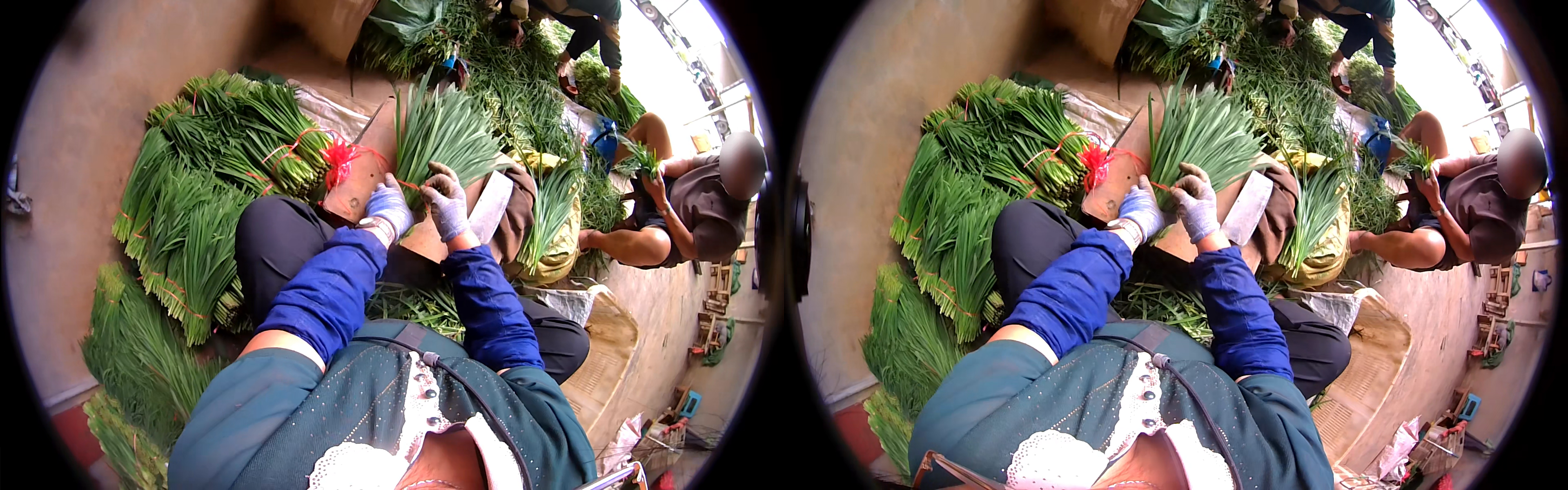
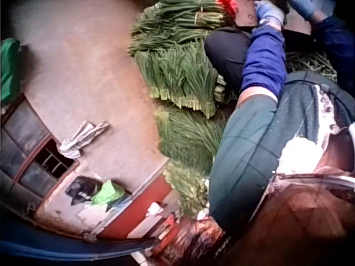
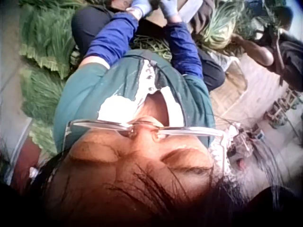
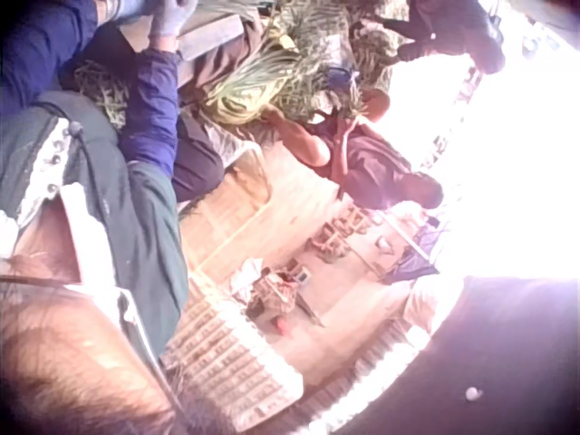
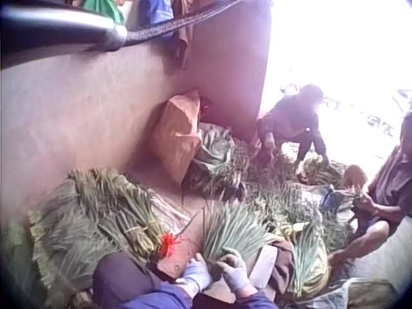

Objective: The person gathers stalks of green leaves, aligns them into a bunch, and secures the bundle with a red tie while using a knife on a wooden block to trim the stems.

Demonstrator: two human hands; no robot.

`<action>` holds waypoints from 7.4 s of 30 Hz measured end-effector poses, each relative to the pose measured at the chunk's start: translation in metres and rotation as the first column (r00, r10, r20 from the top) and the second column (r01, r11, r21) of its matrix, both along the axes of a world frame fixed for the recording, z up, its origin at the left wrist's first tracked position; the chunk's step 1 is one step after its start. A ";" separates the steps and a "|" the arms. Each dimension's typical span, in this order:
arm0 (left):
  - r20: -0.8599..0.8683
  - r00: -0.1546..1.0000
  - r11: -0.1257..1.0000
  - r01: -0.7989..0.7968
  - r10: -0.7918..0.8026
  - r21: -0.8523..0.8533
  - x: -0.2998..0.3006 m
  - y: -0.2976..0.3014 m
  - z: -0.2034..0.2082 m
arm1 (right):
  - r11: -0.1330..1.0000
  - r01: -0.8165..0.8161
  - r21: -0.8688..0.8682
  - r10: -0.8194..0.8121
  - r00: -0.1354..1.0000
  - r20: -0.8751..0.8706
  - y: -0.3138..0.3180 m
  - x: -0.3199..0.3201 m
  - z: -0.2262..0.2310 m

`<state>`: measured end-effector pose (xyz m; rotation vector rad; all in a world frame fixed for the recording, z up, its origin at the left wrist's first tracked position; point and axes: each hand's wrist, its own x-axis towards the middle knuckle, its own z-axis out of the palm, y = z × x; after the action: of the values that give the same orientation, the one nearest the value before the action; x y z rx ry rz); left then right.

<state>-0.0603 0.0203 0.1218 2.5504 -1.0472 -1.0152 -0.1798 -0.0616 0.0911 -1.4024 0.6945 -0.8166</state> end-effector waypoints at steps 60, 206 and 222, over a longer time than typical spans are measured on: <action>-0.476 0.660 0.565 -0.094 -0.581 -0.820 0.007 0.010 0.022 | 0.915 -0.386 0.120 0.404 0.879 -0.253 -0.003 -0.074 0.097; 0.256 0.947 0.790 0.305 -0.194 -0.532 0.016 -0.004 -0.011 | 0.963 0.184 0.198 -0.082 0.896 -0.435 0.024 -0.028 0.072; 0.411 0.860 0.748 0.482 -0.304 -0.456 0.019 -0.008 0.008 | 0.940 0.170 0.296 -0.111 0.972 -0.207 0.035 -0.016 0.007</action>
<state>-0.0408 0.0123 0.1294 2.0727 -1.7367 -0.2842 -0.1960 -0.0267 0.0984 -1.1592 1.0336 -0.6554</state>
